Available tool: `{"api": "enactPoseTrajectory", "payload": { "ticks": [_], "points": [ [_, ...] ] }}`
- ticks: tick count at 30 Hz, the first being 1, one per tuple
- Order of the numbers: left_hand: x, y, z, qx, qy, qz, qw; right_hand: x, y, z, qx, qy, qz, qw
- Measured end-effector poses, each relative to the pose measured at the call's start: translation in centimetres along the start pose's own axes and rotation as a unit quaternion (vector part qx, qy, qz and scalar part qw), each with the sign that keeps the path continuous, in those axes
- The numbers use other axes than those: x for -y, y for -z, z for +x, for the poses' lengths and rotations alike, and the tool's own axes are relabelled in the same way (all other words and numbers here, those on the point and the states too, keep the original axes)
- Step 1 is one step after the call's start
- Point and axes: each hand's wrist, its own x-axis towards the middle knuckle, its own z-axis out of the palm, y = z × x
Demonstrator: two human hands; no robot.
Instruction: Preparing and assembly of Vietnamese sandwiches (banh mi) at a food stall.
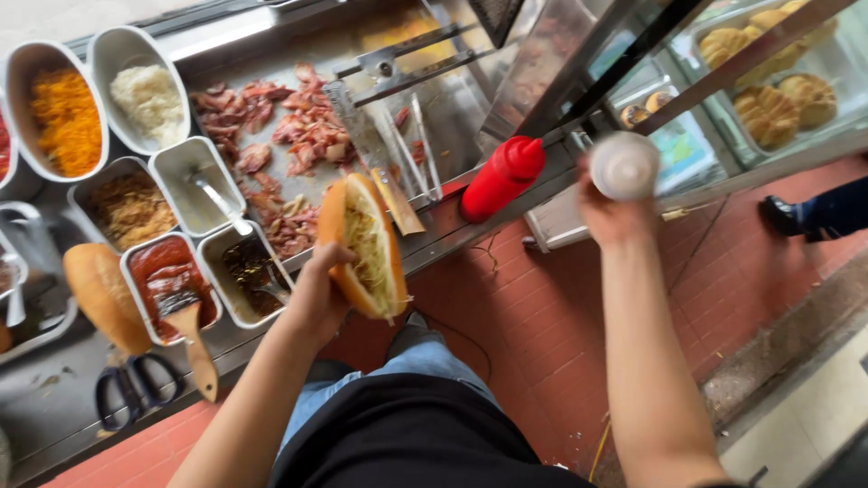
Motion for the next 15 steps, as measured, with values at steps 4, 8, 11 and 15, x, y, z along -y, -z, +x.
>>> {"api": "enactPoseTrajectory", "payload": {
  "ticks": [4,8,11,15],
  "points": [
    [0.5,-1.7,0.6,0.021,-0.053,0.004,0.998,-6.0,-3.5,-11.9,0.069,0.212,-0.073,0.972],
    [1.2,-2.4,0.8,0.038,-0.106,-0.010,0.994,-14.0,-2.7,-14.6,0.161,0.319,-0.307,0.882],
    [0.2,-1.9,-0.7,0.065,-0.105,-0.043,0.991,-15.9,-1.8,-13.4,0.163,0.355,-0.426,0.816],
    [0.6,2.9,2.1,0.102,-0.081,-0.095,0.987,-15.6,-2.7,-13.9,0.142,0.423,-0.526,0.724]
  ]
}}
